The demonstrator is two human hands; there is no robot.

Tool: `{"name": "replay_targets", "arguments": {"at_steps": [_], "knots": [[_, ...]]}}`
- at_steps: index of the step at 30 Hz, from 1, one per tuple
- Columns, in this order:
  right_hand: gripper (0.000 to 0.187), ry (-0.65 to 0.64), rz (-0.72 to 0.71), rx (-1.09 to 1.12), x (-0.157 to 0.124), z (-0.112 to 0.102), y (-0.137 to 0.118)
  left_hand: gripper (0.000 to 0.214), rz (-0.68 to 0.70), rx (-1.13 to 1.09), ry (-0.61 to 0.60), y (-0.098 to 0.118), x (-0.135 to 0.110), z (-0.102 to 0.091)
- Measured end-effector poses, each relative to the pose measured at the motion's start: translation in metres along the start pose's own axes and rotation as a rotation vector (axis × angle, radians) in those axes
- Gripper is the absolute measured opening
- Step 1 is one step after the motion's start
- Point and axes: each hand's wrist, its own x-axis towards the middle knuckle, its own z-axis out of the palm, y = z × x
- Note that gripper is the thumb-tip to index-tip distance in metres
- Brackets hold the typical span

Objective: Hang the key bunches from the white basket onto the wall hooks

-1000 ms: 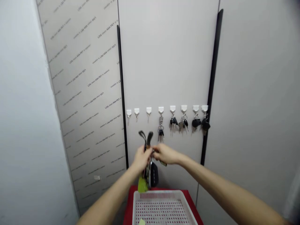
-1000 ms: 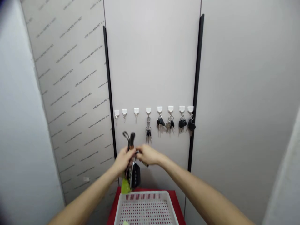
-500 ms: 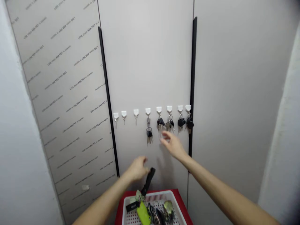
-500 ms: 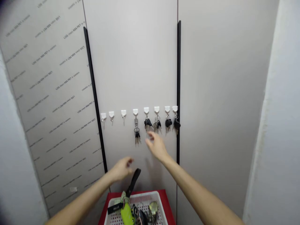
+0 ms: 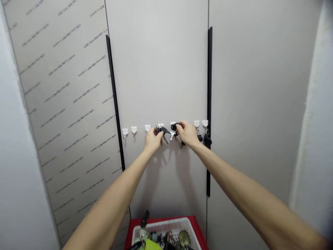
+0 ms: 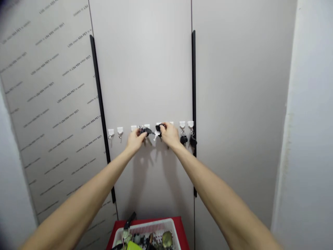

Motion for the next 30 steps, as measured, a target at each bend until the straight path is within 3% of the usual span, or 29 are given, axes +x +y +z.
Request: {"name": "replay_targets", "arguments": {"at_steps": [4, 7, 10, 13, 14, 16, 19, 22, 24, 25, 28, 30], "knots": [[0.023, -0.155, -0.012, 0.002, 0.02, -0.001, -0.018, 0.014, -0.001, -0.019, -0.048, 0.021, 0.024, -0.009], [0.021, -0.316, -0.069, -0.035, 0.021, -0.004, -0.023, 0.017, -0.001, -0.024, -0.235, 0.027, 0.027, -0.015], [0.02, -0.434, -0.077, -0.035, 0.006, -0.008, -0.02, 0.018, 0.031, -0.04, -0.508, 0.028, 0.01, -0.023], [0.018, -0.583, -0.102, 0.044, -0.039, -0.005, -0.007, 0.02, 0.031, 0.029, -0.84, 0.016, -0.032, -0.027], [0.018, -0.637, -0.114, 0.091, -0.061, -0.002, 0.0, 0.02, 0.027, 0.069, -0.9, 0.008, -0.052, -0.027], [0.021, -0.763, -0.049, 0.211, -0.114, 0.008, 0.017, 0.022, 0.037, 0.121, -0.965, -0.016, -0.096, -0.023], [0.022, -0.908, 0.096, 0.325, -0.186, 0.024, 0.045, 0.024, -0.077, 0.245, -1.089, -0.054, -0.156, -0.016], [0.018, -0.973, 0.169, 0.335, -0.21, 0.026, 0.064, 0.024, -0.129, 0.391, -1.189, -0.075, -0.184, -0.012], [0.013, -0.796, 0.196, 0.296, -0.189, 0.015, 0.071, 0.025, -0.168, 0.484, -1.164, -0.074, -0.179, -0.009], [0.013, -0.612, 0.203, 0.261, -0.169, 0.007, 0.073, 0.028, -0.185, 0.497, -1.112, -0.069, -0.171, -0.006], [0.025, 0.028, 0.218, 0.105, -0.1, -0.021, 0.078, 0.039, -0.19, 0.364, -0.851, -0.045, -0.13, 0.012], [0.034, 0.192, 0.214, -0.006, -0.063, -0.034, 0.08, 0.042, -0.2, 0.247, -0.655, -0.026, -0.1, 0.032]]}}
